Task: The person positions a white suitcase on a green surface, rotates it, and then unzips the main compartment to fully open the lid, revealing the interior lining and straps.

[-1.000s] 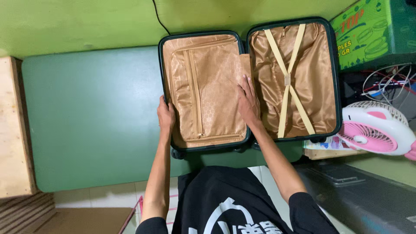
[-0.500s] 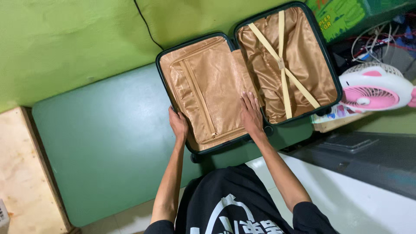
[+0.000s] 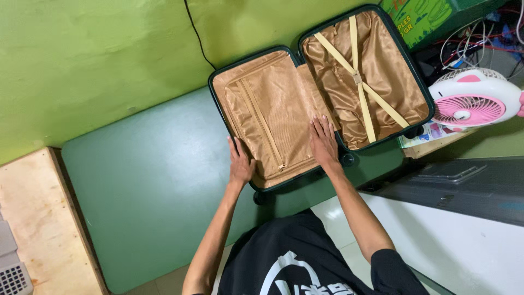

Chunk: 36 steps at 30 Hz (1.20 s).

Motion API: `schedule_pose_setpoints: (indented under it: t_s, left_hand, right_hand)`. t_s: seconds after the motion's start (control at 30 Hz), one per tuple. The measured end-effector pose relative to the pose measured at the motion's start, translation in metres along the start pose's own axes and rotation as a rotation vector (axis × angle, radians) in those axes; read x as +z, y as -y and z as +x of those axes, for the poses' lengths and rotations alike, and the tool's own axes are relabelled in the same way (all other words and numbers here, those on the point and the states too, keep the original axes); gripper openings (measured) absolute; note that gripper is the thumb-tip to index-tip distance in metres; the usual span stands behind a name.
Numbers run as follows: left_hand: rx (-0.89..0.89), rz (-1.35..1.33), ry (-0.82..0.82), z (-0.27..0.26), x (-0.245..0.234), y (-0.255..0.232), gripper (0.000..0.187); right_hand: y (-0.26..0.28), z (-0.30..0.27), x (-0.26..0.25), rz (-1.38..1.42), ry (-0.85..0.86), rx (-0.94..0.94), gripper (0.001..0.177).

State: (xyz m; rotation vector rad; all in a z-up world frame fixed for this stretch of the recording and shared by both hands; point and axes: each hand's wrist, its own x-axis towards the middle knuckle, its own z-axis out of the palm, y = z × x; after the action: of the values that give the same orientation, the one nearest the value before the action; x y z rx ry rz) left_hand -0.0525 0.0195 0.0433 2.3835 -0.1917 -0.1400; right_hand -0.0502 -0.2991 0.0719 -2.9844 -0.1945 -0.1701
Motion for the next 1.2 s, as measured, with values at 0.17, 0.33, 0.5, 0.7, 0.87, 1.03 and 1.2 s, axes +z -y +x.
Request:
schedule_pose_setpoints:
  t_s: [0.17,0.33,0.5,0.7,0.87,1.03,1.2]
  left_hand:
    - [-0.132,-0.05,0.072,0.0,0.007,0.011,0.109]
    - [-0.174,-0.05,0.104,0.002,0.016,0.021,0.111]
    - [-0.252,-0.012,0.212,0.003,0.013,0.023,0.107]
    - [-0.092,-0.038,0.087,0.004,0.029,0.042,0.104]
    - [-0.173,-0.073,0.144,0.009,0.028,0.041,0.099]
    - [-0.183,-0.085,0.19,0.008,0.035,0.04,0.096]
    - [-0.065,-0.101,0.05,0.006,0.043,0.056,0.09]
  right_hand:
    - [0.007,-0.019,0.018,-0.017,0.014,0.061,0.058]
    - [0.025,-0.041,0.033,0.08,-0.04,0.121,0.062]
    - [0.052,-0.048,0.016,-0.053,-0.096,0.172,0.054]
    - [0.072,-0.052,-0.006,-0.128,-0.122,0.359,0.039]
    - [0.066,-0.061,-0.011,-0.06,-0.065,0.452,0.039]
    - [0.053,-0.066,-0.004,-0.035,-0.101,0.453,0.025]
    - [0.035,-0.064,0.006,0.029,-0.041,0.489,0.029]
